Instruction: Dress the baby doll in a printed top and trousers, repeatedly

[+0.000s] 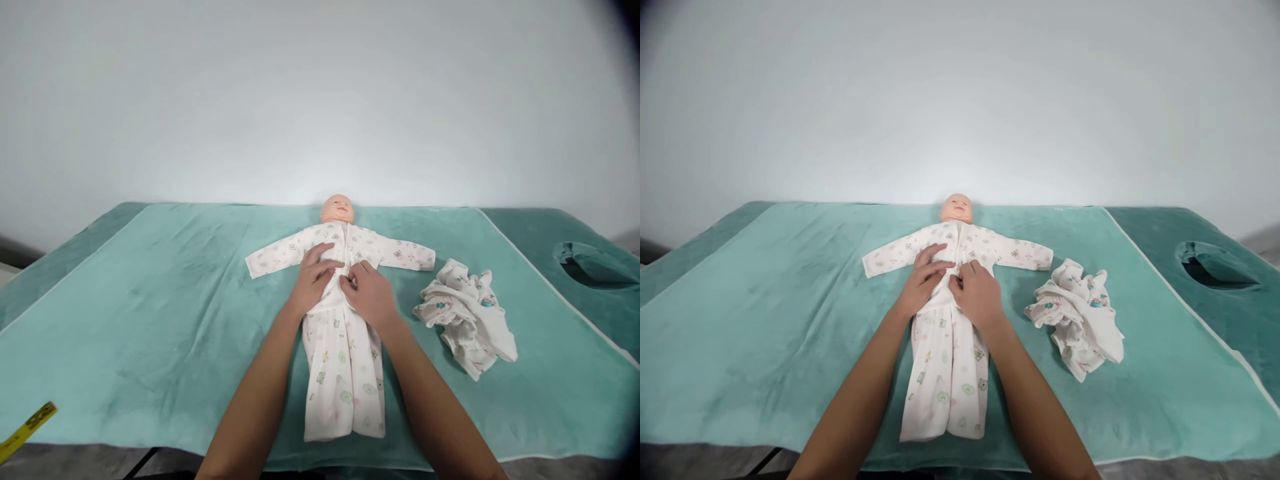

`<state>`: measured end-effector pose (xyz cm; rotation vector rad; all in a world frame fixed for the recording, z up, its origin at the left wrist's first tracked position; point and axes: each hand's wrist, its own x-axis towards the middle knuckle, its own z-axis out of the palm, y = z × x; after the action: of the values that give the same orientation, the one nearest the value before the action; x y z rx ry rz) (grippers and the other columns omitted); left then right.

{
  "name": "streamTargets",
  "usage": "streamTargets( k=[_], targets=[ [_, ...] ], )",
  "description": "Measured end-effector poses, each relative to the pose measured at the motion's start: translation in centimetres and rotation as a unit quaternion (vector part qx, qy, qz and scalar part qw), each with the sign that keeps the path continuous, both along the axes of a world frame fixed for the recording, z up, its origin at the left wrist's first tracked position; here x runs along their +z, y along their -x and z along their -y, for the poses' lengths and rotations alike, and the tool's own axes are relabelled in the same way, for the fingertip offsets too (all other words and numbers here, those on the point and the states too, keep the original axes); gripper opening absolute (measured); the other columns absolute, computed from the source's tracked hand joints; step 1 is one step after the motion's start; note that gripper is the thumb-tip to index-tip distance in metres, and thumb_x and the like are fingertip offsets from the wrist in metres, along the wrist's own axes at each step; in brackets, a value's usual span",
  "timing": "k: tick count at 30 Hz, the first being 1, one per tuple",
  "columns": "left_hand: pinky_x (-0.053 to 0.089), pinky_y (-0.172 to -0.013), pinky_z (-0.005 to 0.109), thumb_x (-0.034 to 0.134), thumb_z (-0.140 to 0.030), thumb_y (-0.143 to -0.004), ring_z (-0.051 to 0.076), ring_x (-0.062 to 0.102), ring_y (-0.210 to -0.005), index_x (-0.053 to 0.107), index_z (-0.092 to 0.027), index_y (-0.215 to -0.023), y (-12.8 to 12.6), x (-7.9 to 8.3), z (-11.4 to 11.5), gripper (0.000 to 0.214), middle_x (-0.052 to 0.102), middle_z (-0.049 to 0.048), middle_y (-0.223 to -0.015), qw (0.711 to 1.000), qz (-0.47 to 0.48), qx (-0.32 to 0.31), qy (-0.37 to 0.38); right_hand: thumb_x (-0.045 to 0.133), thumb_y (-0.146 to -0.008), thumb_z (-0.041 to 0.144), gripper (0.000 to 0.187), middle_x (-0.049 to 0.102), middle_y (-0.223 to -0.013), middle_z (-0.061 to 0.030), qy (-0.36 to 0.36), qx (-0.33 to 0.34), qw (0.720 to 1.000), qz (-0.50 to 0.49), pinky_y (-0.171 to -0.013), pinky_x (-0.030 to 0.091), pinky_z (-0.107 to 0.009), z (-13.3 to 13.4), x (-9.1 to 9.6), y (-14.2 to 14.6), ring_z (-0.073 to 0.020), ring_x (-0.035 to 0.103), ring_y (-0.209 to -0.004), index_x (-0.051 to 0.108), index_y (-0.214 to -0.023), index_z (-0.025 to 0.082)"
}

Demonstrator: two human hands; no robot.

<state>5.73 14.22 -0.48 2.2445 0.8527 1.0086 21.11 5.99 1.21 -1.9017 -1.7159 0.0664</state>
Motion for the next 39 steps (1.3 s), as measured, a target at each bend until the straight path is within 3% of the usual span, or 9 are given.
streamTargets(
  k=[6,12,15,17,20,27,32,36,39],
  targets=[
    [0.020,-0.126,0.049,0.042,-0.021,-0.100,0.024,0.026,-0.150,0.073,-0.031,-0.118,0.6,-0.7,-0.1,0.037,0.041,0.0012,-0.157,0.999,-0.030,-0.031,-0.014,0.055,-0.094,0.032,0.022,0.061,-0.081,-0.0019,-0.015,-0.017,1.000,-0.018,-0.061,0.027,-0.029,-1.0,-0.5,0.3,-0.0154,0.055,-0.071,0.056,-0.075,0.020],
    [0.026,-0.124,0.048,0.041,-0.021,-0.101,0.023,0.026,-0.149,0.066,-0.031,-0.129,0.4,-0.3,0.0,0.039,0.043,0.0027,-0.155,0.995,-0.072,-0.007,-0.071,0.052,-0.090,0.021,0.027,0.048,-0.067,0.0036,-0.045,0.112,0.970,-0.212,-0.064,0.032,-0.027,-1.3,-1.2,-2.2,-0.0118,0.048,-0.064,0.046,-0.064,0.020],
    [0.024,-0.124,0.054,0.042,-0.013,-0.097,0.027,0.020,-0.152,0.065,-0.031,-0.129,-0.2,0.1,0.5,0.042,0.040,0.0029,-0.157,0.984,-0.122,0.019,-0.126,0.052,-0.091,0.021,0.026,0.045,-0.068,0.0037,-0.053,0.145,0.949,-0.274,-0.064,0.033,-0.027,-1.4,-1.2,-2.9,-0.0121,0.047,-0.065,0.045,-0.066,0.021],
    [0.022,-0.124,0.057,0.044,-0.007,-0.092,0.029,0.017,-0.153,0.064,-0.028,-0.126,-0.7,0.3,0.8,0.044,0.039,0.0027,-0.158,0.978,-0.144,0.026,-0.149,0.051,-0.094,0.024,0.025,0.046,-0.071,0.0032,-0.059,0.148,0.947,-0.279,-0.067,0.035,-0.027,-1.5,-1.3,-3.1,-0.0128,0.048,-0.068,0.047,-0.069,0.021],
    [0.028,-0.123,0.051,0.044,0.000,-0.085,0.026,0.020,-0.153,0.062,-0.024,-0.120,-1.4,0.4,0.8,0.046,0.043,0.0022,-0.155,0.980,-0.135,0.012,-0.148,0.049,-0.098,0.027,0.022,0.052,-0.078,0.0018,-0.060,0.150,0.954,-0.251,-0.073,0.039,-0.028,-1.5,-1.5,-2.9,-0.0143,0.052,-0.075,0.052,-0.077,0.022],
    [0.032,-0.122,0.050,0.043,0.004,-0.081,0.024,0.025,-0.151,0.060,-0.023,-0.111,-1.3,0.3,0.5,0.044,0.051,0.0027,-0.148,0.986,-0.090,-0.004,-0.142,0.046,-0.100,0.027,0.018,0.058,-0.089,-0.0026,-0.081,0.126,0.972,-0.178,-0.079,0.043,-0.031,-1.4,-2.2,-2.2,-0.0178,0.057,-0.086,0.059,-0.087,0.023],
    [0.036,-0.119,0.050,0.043,0.001,-0.085,0.024,0.032,-0.146,0.061,-0.023,-0.103,-1.2,0.1,0.5,0.035,0.056,0.0030,-0.141,0.991,-0.046,0.007,-0.122,0.053,-0.097,0.029,0.017,0.057,-0.083,-0.0004,-0.095,0.091,0.963,-0.235,-0.075,0.041,-0.030,-1.7,-2.4,-2.1,-0.0160,0.054,-0.079,0.059,-0.083,0.022],
    [0.039,-0.115,0.048,0.048,0.000,-0.082,0.023,0.041,-0.140,0.061,-0.023,-0.091,-1.1,0.4,0.9,0.028,0.062,0.0028,-0.133,0.994,0.025,0.010,-0.106,0.059,-0.094,0.036,0.022,0.050,-0.071,0.0031,-0.076,0.068,0.922,-0.374,-0.065,0.036,-0.027,-1.8,-3.2,-2.7,-0.0135,0.045,-0.067,0.058,-0.078,0.021],
    [0.044,-0.109,0.045,0.050,-0.003,-0.077,0.022,0.055,-0.126,0.058,-0.023,-0.082,-0.5,0.9,1.1,0.022,0.067,0.0022,-0.122,0.986,0.157,0.051,-0.037,0.062,-0.089,0.038,0.022,0.041,-0.066,0.0049,-0.103,0.041,0.842,-0.528,-0.058,0.032,-0.026,-1.9,-4.1,-3.7,-0.0119,0.037,-0.061,0.054,-0.077,0.021]
  ],
)
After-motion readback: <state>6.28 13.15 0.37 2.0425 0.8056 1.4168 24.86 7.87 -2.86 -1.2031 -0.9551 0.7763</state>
